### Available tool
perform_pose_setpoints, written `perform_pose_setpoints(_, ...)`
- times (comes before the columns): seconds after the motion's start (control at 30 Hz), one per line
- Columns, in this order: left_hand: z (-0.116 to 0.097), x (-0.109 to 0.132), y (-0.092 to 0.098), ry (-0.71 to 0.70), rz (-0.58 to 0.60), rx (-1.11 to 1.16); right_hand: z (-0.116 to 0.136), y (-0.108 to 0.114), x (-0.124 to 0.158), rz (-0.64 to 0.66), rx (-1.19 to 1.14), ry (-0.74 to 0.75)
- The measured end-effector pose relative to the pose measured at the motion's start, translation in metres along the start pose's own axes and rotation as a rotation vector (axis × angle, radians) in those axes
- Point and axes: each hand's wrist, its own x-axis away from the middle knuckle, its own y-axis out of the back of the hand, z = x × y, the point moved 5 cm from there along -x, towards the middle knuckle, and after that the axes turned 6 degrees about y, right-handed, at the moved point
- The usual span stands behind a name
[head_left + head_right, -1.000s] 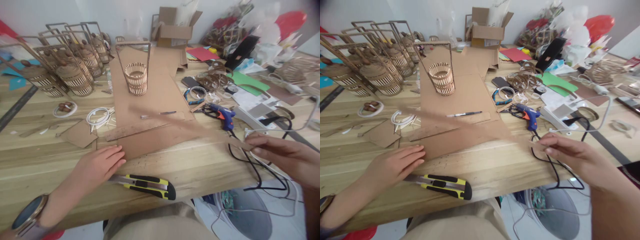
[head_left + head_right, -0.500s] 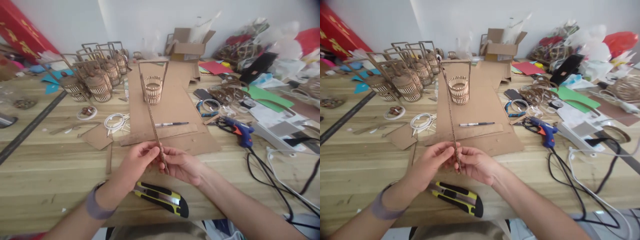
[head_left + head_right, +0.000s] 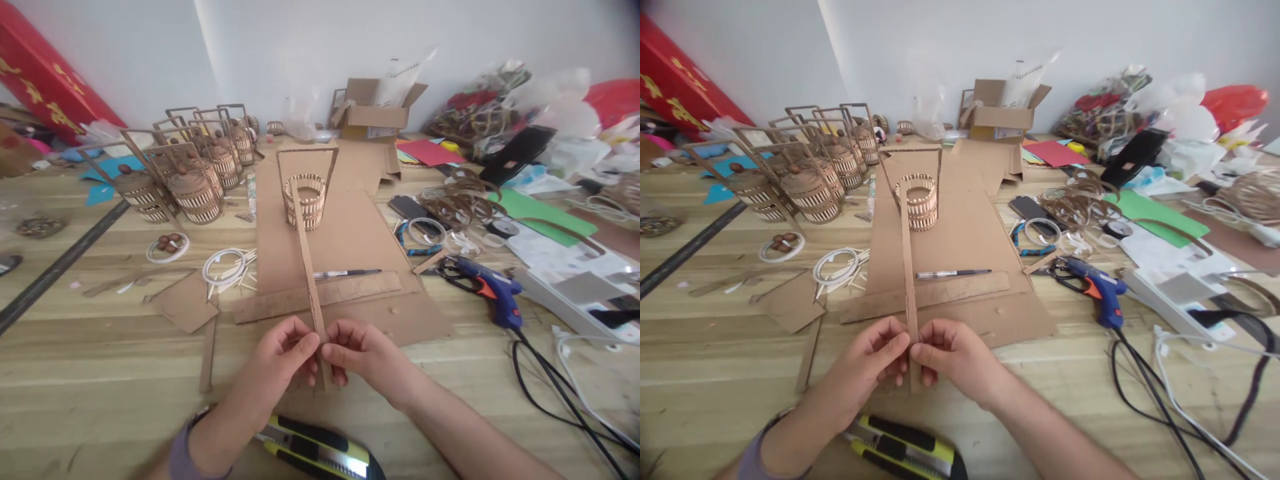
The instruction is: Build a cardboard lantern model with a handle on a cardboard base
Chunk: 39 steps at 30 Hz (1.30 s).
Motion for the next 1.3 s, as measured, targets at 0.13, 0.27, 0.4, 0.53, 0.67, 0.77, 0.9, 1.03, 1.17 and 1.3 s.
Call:
perform_pose_setpoints(0.13,0.001,0.005,-0.005,0.026,0.115,0.092,0.006,0.005,0.001,-0.054,-0.041,0.094)
perform_pose_setpoints(0.27,0.006,0.007,-0.008,0.086,0.216,0.153,0.008,0.005,0.002,-0.033,-0.083,0.128)
perform_pose_setpoints(0.4,0.008,0.006,-0.009,0.07,0.263,0.124,0.01,0.003,0.001,-0.015,-0.091,0.16)
perform_pose_setpoints(0.53,0.003,0.007,-0.007,0.025,0.263,0.165,0.011,0.003,0.004,-0.036,-0.023,0.278)
perform_pose_setpoints(0.67,-0.004,0.008,-0.004,-0.003,0.227,0.241,0.021,0.011,0.015,-0.252,0.364,0.519)
perform_pose_setpoints(0.77,-0.006,0.008,-0.002,-0.003,0.195,0.254,0.035,0.005,0.027,-0.327,0.704,0.784)
perform_pose_setpoints(0.9,-0.002,0.007,0.001,0.011,0.136,0.242,0.043,-0.009,0.036,-0.256,0.907,0.98)
perform_pose_setpoints(1.03,0.001,0.006,0.001,0.026,0.12,0.263,0.04,-0.015,0.039,-0.267,1.042,1.04)
perform_pose_setpoints(1.17,0.0,0.005,0.001,0.033,0.114,0.267,0.039,-0.016,0.039,-0.27,1.113,1.067)
perform_pose_setpoints(1.3,0.0,0.005,0.0,0.044,0.105,0.257,0.039,-0.018,0.038,-0.264,1.111,1.072)
